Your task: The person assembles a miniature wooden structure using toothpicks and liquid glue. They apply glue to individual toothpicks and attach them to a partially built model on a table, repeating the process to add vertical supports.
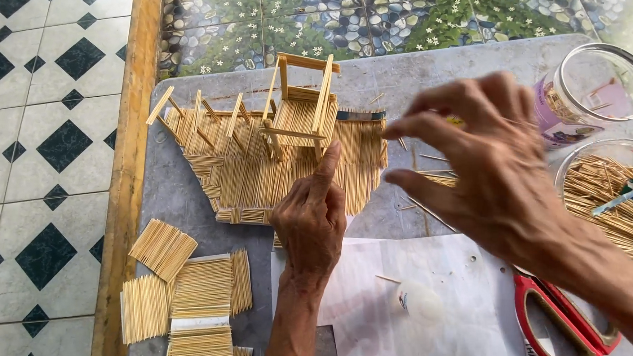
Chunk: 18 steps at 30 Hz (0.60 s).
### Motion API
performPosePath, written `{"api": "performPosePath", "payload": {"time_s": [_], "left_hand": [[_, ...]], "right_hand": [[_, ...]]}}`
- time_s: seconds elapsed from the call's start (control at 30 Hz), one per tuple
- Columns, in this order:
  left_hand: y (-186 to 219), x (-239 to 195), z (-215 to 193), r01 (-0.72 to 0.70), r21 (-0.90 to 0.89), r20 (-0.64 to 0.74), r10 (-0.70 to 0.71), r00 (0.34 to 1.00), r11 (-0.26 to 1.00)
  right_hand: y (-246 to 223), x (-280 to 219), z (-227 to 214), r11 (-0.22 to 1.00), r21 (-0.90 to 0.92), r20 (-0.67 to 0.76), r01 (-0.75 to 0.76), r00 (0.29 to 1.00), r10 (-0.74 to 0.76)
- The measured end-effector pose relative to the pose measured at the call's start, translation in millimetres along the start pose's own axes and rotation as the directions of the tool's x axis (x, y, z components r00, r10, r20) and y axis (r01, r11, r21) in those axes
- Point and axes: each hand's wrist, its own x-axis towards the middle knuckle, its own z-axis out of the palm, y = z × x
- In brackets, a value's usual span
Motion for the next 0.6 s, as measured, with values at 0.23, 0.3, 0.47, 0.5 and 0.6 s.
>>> {"api": "performPosePath", "payload": {"time_s": [0.23,0.3,0.47,0.5,0.6], "left_hand": [[1.5,-0.4,-5.4,0.040,-0.073,0.031,-0.037,0.999,0.997],[0.8,-0.6,-6.0,0.020,-0.097,0.048,-0.016,0.999,0.995],[0.1,-0.9,-5.8,0.029,-0.099,0.057,-0.023,0.998,0.995],[0.1,-0.7,-5.7,0.020,-0.123,0.069,-0.012,0.998,0.992],[1.7,-0.6,-3.1,0.009,-0.068,0.027,-0.007,1.000,0.998]], "right_hand": [[-4.1,24.7,50.9,0.995,0.031,-0.052,0.094,0.994,-0.092],[-4.3,26.2,58.2,0.993,0.054,-0.080,0.102,0.992,-0.097],[0.3,28.6,66.4,0.987,0.080,-0.117,0.136,0.985,-0.126],[1.4,28.9,66.7,0.985,0.077,-0.130,0.153,0.981,-0.142],[5.9,29.5,68.9,0.982,0.074,-0.140,0.172,0.977,-0.161]]}}
